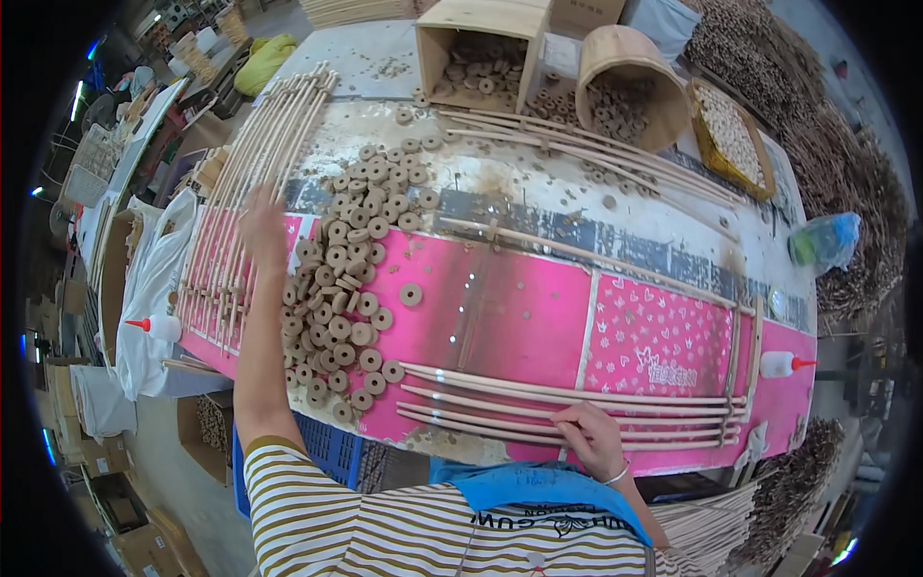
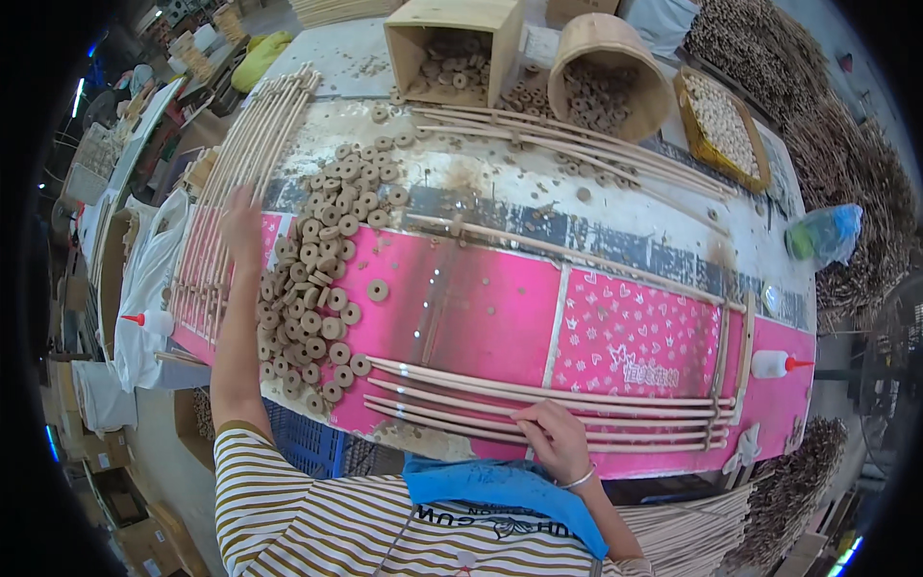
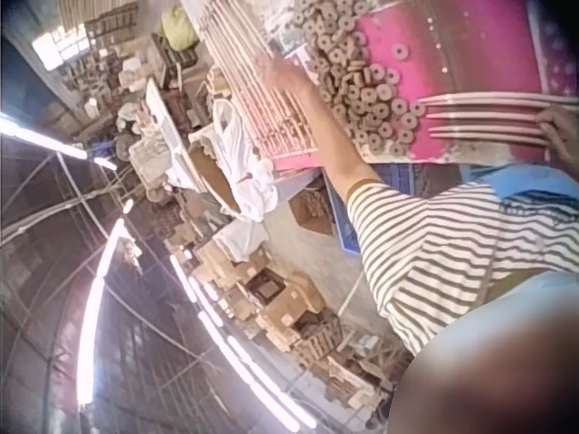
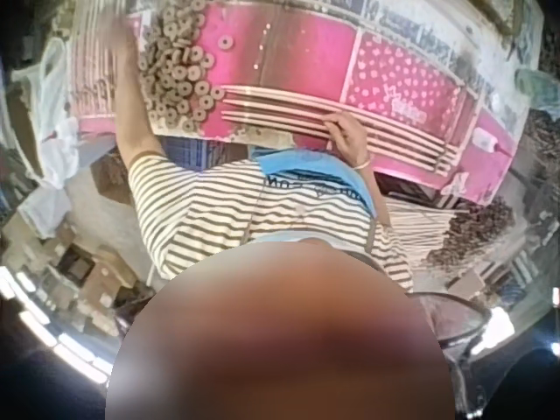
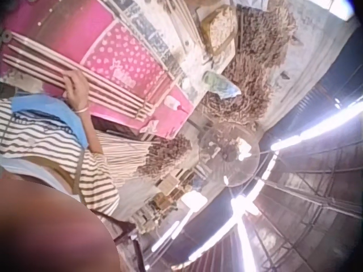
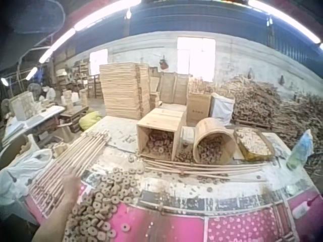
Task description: Assemble wooden products by threading wooden rings onto rods and applying glue.
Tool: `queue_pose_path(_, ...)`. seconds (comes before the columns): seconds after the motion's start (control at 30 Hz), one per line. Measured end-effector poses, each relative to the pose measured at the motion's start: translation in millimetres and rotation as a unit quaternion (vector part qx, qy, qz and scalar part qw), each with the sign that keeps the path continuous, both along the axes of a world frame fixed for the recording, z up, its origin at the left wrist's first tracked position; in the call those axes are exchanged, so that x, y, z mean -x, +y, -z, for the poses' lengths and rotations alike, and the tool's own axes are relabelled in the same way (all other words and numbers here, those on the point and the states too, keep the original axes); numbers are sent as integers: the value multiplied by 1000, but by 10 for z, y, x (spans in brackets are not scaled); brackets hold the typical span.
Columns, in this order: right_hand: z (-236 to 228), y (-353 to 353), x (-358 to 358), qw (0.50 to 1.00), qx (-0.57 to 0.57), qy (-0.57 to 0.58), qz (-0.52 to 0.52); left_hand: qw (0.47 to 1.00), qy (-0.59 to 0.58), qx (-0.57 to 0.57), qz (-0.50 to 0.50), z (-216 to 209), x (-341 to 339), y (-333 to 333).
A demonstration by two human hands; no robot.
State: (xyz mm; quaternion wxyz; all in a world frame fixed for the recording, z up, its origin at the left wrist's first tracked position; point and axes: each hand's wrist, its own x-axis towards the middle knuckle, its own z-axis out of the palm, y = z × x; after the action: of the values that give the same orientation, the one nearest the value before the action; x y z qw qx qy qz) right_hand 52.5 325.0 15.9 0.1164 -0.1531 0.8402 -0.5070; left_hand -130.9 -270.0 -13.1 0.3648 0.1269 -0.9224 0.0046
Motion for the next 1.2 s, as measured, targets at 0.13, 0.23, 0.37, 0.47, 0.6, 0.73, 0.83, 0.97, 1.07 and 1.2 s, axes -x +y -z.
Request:
queue_pose_path(0.13,49,36,-33,999,14,37,-19,916,31,-26,399,-107,327,1952)
queue_pose_path(0.23,49,145,-87,999,14,29,2,898,-45,-36,437,75,211,3182)
queue_pose_path(0.37,61,265,-133,999,7,43,23,884,-141,-12,447,345,287,3863)
queue_pose_path(0.47,73,293,-136,999,21,42,24,884,-123,-41,450,391,269,3956)
queue_pose_path(0.6,61,274,-105,998,24,48,15,889,-76,-67,447,103,114,3691)
queue_pose_path(0.73,42,210,-75,999,14,30,5,930,-3,-152,335,-392,-225,2731)
queue_pose_path(0.83,64,116,-45,1000,-1,22,-19,988,49,-93,109,-646,-335,1603)
queue_pose_path(0.97,103,-12,-16,1000,6,-11,-23,993,79,-68,-47,-594,-566,224)
queue_pose_path(1.07,106,-78,24,1000,1,4,-26,992,68,-45,-100,-330,-534,-485)
queue_pose_path(1.2,41,-127,61,1000,-16,14,-17,972,-22,-102,-212,45,-299,-1026)
